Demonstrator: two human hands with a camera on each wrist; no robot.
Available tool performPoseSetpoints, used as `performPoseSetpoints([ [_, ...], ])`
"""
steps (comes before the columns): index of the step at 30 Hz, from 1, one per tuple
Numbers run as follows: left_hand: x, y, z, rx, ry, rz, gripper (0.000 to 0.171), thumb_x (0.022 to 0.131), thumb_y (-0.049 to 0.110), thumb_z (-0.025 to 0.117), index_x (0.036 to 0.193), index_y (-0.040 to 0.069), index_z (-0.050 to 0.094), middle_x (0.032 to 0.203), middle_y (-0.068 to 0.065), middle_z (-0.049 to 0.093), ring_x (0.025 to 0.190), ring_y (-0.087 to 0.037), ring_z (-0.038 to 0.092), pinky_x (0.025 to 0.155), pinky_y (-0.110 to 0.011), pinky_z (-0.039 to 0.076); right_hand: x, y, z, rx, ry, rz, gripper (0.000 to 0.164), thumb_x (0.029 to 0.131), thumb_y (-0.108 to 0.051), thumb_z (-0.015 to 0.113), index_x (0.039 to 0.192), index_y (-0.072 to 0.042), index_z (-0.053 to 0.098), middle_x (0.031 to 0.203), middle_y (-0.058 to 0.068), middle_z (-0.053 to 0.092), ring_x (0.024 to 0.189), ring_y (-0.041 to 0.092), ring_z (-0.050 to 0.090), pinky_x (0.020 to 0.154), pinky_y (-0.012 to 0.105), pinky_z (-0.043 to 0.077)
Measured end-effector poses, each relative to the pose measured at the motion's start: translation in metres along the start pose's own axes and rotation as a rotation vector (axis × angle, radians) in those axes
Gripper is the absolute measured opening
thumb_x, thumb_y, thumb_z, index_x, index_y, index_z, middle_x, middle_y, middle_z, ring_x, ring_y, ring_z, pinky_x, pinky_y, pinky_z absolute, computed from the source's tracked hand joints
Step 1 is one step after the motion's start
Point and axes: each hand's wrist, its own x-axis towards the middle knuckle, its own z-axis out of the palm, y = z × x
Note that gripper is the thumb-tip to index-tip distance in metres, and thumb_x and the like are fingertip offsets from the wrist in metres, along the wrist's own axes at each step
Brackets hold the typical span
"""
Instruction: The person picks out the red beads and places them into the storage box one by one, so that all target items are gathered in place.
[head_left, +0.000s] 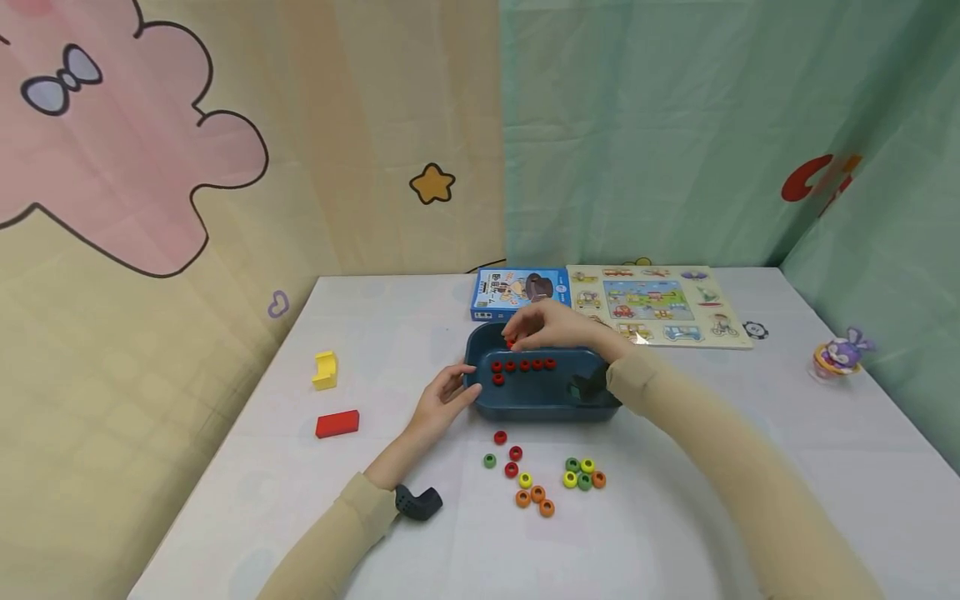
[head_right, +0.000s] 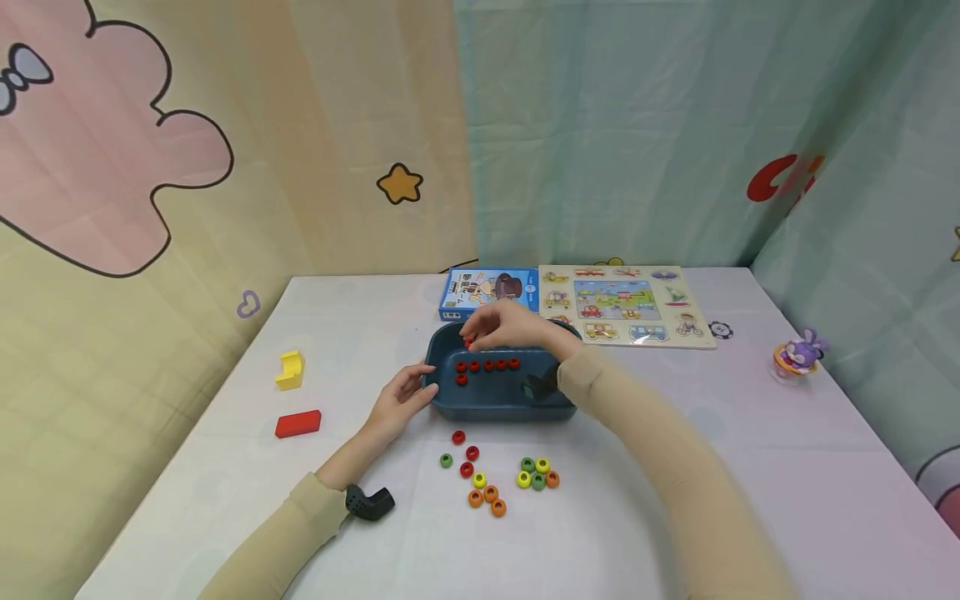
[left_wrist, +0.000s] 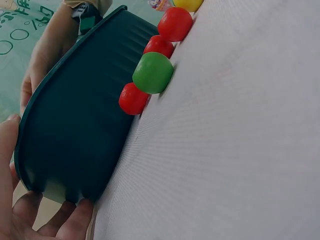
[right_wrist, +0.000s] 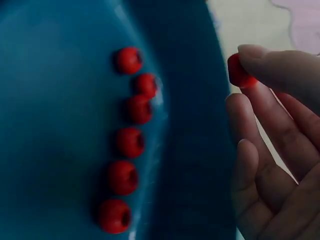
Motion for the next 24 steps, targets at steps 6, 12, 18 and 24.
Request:
performPoseSetpoints([
  [6,0.006,-0.018,0.0,0.016,0.019,0.014,0.041,0.083,0.031,0.062,0.118,0.013,0.051,0.138,-0.006,0.035,0.123,-0.023,0.037,0.094,-0.03,0.039,0.017,0.03,0.015,-0.061,-0.104,0.072,0.027,0.077,-0.014,0.07,0.101,-0.004,0.064,0.091,0.001,0.063,0.08,0.016,0.058,0.074,0.028,0.051],
  [12,0.004,-0.02,0.0,0.019,0.035,0.029,0.04,0.083,0.032,0.063,0.117,0.015,0.052,0.137,-0.007,0.036,0.122,-0.023,0.039,0.092,-0.031,0.041,0.025,0.045,0.029,-0.15,-0.153,0.09,0.02,0.075,-0.012,0.072,0.094,-0.01,0.066,0.086,-0.004,0.064,0.076,0.012,0.059,0.069,0.024,0.051],
  [18,0.005,-0.02,0.0,0.01,0.028,0.021,0.041,0.083,0.033,0.063,0.118,0.015,0.052,0.138,-0.004,0.036,0.122,-0.021,0.039,0.092,-0.029,0.041,0.025,0.046,0.032,-0.193,-0.155,0.094,0.018,0.074,-0.009,0.072,0.091,-0.012,0.067,0.084,-0.005,0.065,0.074,0.011,0.059,0.069,0.023,0.051],
  [24,0.006,-0.021,-0.001,-0.001,0.025,0.023,0.041,0.083,0.03,0.063,0.118,0.012,0.052,0.138,-0.006,0.035,0.121,-0.022,0.04,0.093,-0.03,0.041,0.025,0.044,0.032,-0.236,-0.173,0.094,0.017,0.075,-0.01,0.072,0.092,-0.013,0.068,0.085,-0.006,0.066,0.074,0.009,0.059,0.07,0.022,0.051],
])
